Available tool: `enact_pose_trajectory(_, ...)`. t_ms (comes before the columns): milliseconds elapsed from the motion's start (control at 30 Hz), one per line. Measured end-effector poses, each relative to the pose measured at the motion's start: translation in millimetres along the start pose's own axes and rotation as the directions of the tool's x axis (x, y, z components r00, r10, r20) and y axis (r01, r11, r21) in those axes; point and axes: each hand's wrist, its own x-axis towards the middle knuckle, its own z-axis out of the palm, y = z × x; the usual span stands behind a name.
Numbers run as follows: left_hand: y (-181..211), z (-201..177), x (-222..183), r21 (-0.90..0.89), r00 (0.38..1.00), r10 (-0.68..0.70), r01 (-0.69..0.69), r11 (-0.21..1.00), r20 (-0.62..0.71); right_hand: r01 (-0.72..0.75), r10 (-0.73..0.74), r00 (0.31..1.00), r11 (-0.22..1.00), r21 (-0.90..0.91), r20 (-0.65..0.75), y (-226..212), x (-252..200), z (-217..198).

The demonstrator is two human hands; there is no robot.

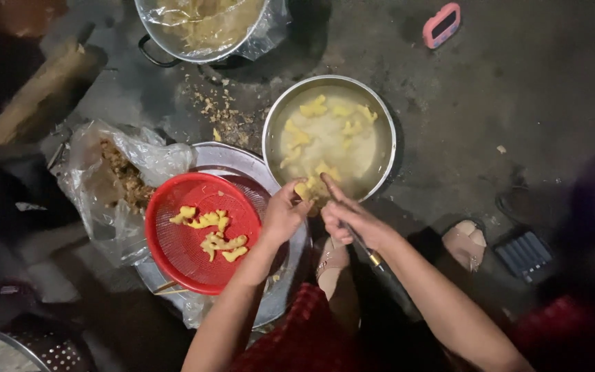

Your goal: Peeling and trimming ginger roots with a knife and sorting them into a strainer.

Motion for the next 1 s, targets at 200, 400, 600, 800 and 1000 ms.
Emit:
enact_pose_trajectory(200,5.3,1.5,0.4,0.140,1.000,-0.001,0.001,0.990,-0.001,-0.077,0.064,0.988,0.993,-0.087,-0.139,0.4,-4.1,-2.5)
enact_pose_trajectory(400,-10.5,-5.3,-5.2,0.109,0.998,0.014,-0.007,0.994,-0.064,-0.207,0.224,0.974,0.941,0.268,-0.035,-24.5,-11.9,-66.8)
enact_pose_trajectory(600,-0.6,1.4,2.1,0.383,0.970,0.231,-0.186,0.905,-0.075,-0.035,0.041,0.972,0.999,0.031,-0.233,-31.0,-14.6,2.4)
enact_pose_trajectory(800,-13.7,-2.6,-0.1,0.618,0.953,0.302,-0.246,0.747,0.013,-0.071,0.057,0.989,0.992,-0.107,-0.133,-8.5,-5.0,23.2)
enact_pose_trajectory(1000,-29.1,0.7,5.5,0.791,0.990,0.124,-0.123,0.599,0.061,-0.112,0.115,0.989,0.993,0.041,-0.093,-4.4,-3.5,2.8)
